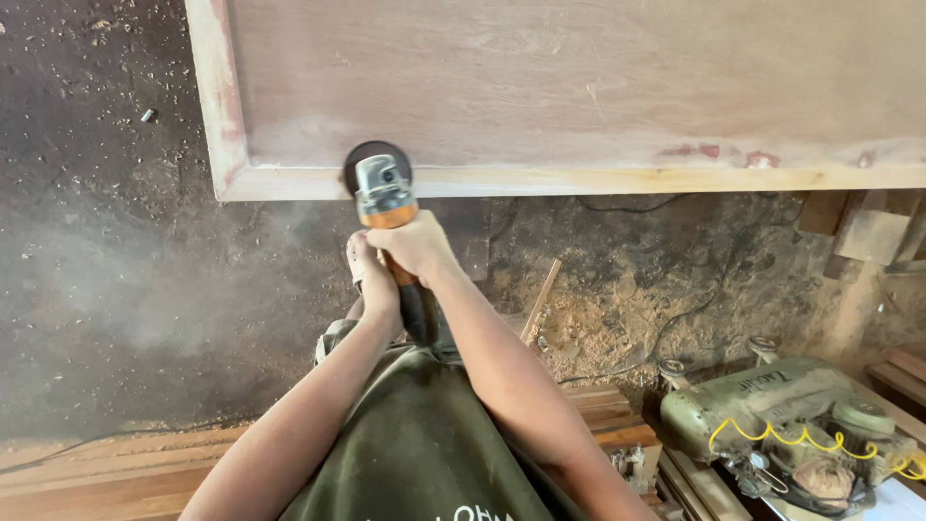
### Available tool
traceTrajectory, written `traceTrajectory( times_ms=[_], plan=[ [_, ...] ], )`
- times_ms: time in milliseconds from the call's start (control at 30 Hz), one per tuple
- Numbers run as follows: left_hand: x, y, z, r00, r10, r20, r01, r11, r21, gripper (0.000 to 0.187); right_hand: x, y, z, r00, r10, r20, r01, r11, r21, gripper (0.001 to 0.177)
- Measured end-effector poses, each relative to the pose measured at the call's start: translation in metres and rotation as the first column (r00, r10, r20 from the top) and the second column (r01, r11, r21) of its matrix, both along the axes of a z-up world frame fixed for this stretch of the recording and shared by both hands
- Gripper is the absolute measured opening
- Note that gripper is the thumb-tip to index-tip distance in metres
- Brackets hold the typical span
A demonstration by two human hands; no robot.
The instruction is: The person uses a power sander on a wooden board, moving it across the surface and along the edges, and brushes off dust with a hand.
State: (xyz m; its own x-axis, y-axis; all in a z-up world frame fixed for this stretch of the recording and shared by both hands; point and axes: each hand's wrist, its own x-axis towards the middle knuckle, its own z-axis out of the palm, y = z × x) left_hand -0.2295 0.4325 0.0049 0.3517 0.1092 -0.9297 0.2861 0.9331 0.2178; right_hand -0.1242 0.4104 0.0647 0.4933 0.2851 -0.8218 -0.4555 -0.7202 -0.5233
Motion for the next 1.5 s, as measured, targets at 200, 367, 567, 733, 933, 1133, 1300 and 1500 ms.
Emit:
traceTrajectory(
  times_ms=[200, 367, 567, 733, 933, 1133, 1300, 1500],
  plan=[
    [-0.001, -0.012, -0.004, 0.999, 0.039, -0.027, -0.038, 0.998, 0.041, 0.092, -0.004, -0.005, -0.004, 0.998, 0.025, -0.052, -0.029, 0.997, -0.065, 0.029],
    [0.027, -0.043, -0.007, 0.938, -0.328, 0.11, 0.328, 0.944, 0.022, 0.096, 0.022, -0.063, -0.018, 0.956, -0.29, -0.047, 0.293, 0.954, 0.064, 0.02],
    [0.043, -0.051, -0.003, 0.879, -0.311, 0.361, 0.317, 0.947, 0.044, 0.076, 0.037, -0.089, -0.031, 0.862, -0.506, -0.026, 0.502, 0.847, 0.175, 0.022],
    [0.042, -0.036, -0.007, 0.876, -0.415, 0.246, 0.371, 0.905, 0.208, 0.075, 0.032, -0.063, -0.026, 0.85, -0.52, -0.087, 0.526, 0.827, 0.197, 0.024],
    [0.03, -0.004, -0.01, 0.892, -0.405, 0.199, 0.363, 0.906, 0.216, 0.078, 0.022, -0.022, -0.024, 0.875, -0.482, -0.041, 0.481, 0.856, 0.191, 0.024],
    [0.014, 0.023, -0.004, 0.909, -0.353, 0.223, 0.3, 0.923, 0.24, 0.08, 0.008, 0.006, -0.029, 0.903, -0.429, -0.009, 0.421, 0.881, 0.214, 0.028],
    [0.0, 0.041, 0.001, 0.932, -0.305, 0.195, 0.264, 0.941, 0.211, 0.081, -0.004, 0.023, -0.035, 0.91, -0.412, -0.045, 0.412, 0.885, 0.216, 0.028],
    [-0.019, 0.066, 0.002, 0.956, -0.267, 0.122, 0.249, 0.958, 0.146, 0.087, -0.024, 0.056, -0.044, 0.938, -0.346, 0.003, 0.343, 0.93, 0.13, 0.028]
  ],
)
